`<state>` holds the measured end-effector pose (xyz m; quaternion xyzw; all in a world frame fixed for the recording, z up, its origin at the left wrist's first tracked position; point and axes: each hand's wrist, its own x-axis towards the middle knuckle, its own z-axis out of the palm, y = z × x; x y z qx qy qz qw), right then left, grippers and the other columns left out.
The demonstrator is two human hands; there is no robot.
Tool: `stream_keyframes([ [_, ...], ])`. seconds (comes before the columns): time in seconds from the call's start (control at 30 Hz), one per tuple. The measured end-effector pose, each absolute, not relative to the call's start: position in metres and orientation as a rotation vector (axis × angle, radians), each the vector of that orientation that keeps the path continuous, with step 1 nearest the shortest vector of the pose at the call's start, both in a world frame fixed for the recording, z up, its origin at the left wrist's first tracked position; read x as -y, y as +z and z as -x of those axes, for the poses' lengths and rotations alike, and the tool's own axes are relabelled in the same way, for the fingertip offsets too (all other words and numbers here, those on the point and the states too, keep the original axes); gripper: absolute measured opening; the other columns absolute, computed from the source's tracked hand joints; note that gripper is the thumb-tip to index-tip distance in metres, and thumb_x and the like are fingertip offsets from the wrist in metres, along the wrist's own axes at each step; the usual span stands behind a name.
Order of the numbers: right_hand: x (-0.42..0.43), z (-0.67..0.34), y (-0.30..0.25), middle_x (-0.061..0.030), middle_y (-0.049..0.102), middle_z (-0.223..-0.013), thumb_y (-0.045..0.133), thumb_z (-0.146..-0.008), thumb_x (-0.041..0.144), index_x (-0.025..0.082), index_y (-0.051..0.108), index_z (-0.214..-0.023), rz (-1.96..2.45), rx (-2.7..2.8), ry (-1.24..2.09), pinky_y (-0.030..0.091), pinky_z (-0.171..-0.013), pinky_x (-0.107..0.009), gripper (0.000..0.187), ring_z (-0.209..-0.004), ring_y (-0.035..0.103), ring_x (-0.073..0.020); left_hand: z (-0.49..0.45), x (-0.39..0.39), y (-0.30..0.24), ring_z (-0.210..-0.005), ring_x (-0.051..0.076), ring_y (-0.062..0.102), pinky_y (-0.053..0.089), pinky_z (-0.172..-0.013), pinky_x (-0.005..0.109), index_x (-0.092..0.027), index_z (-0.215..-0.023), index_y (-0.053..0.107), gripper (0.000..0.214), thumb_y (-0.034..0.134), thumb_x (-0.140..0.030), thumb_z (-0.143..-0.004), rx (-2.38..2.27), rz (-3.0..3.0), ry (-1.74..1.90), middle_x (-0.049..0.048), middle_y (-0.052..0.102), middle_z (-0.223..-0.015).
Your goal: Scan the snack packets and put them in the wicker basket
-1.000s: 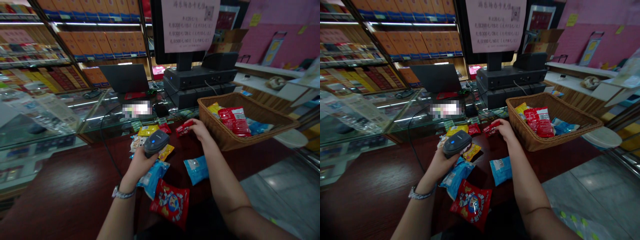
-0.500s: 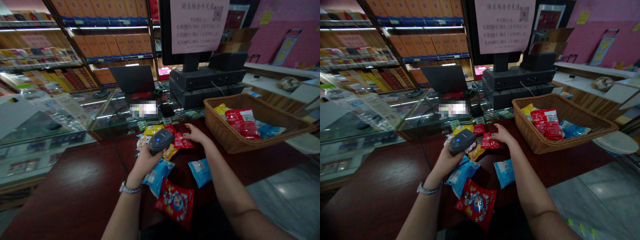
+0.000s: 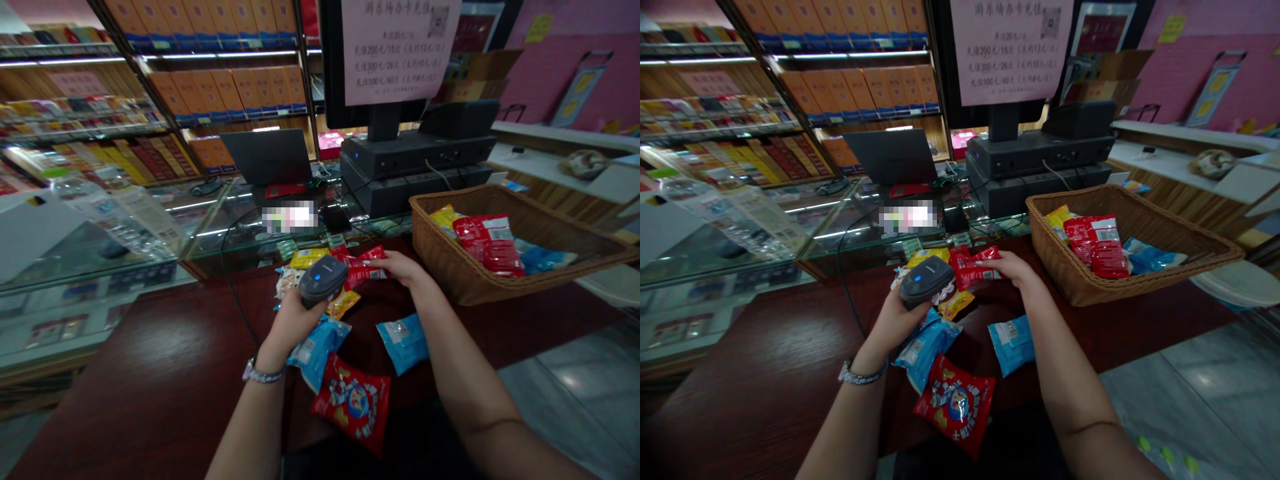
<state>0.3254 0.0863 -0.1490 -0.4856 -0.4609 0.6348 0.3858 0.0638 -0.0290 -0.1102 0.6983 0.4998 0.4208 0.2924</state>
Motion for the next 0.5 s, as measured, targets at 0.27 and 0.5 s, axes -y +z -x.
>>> stream_keyframes([
  [0.27,-0.088,-0.305,-0.142,-0.0053,0.077,-0.077,0.079,-0.079,0.03,0.014,0.073,-0.095,1.23,0.652,1.52,0.058,-0.057,-0.026,0.023,-0.06,0.07,-0.0156,-0.066,0.032,-0.112,-0.096,0.026,0.073,0.056,-0.091,0.037,-0.012,-0.104,0.075,0.03,0.066,-0.019,-0.077,-1.348,-1.898,1.003,0.0094,0.079,-0.106],
  [0.5,-0.083,-0.294,-0.133,-0.0061,0.077,-0.076,0.079,-0.08,0.032,0.014,0.071,-0.091,1.155,0.526,1.486,0.061,-0.062,-0.027,0.022,-0.063,0.072,-0.0166,-0.07,0.032,-0.112,-0.085,0.024,0.073,0.058,-0.078,0.033,-0.013,-0.099,0.074,0.025,0.064,-0.02,-0.077,-1.332,-1.926,0.93,0.007,0.079,-0.093],
])
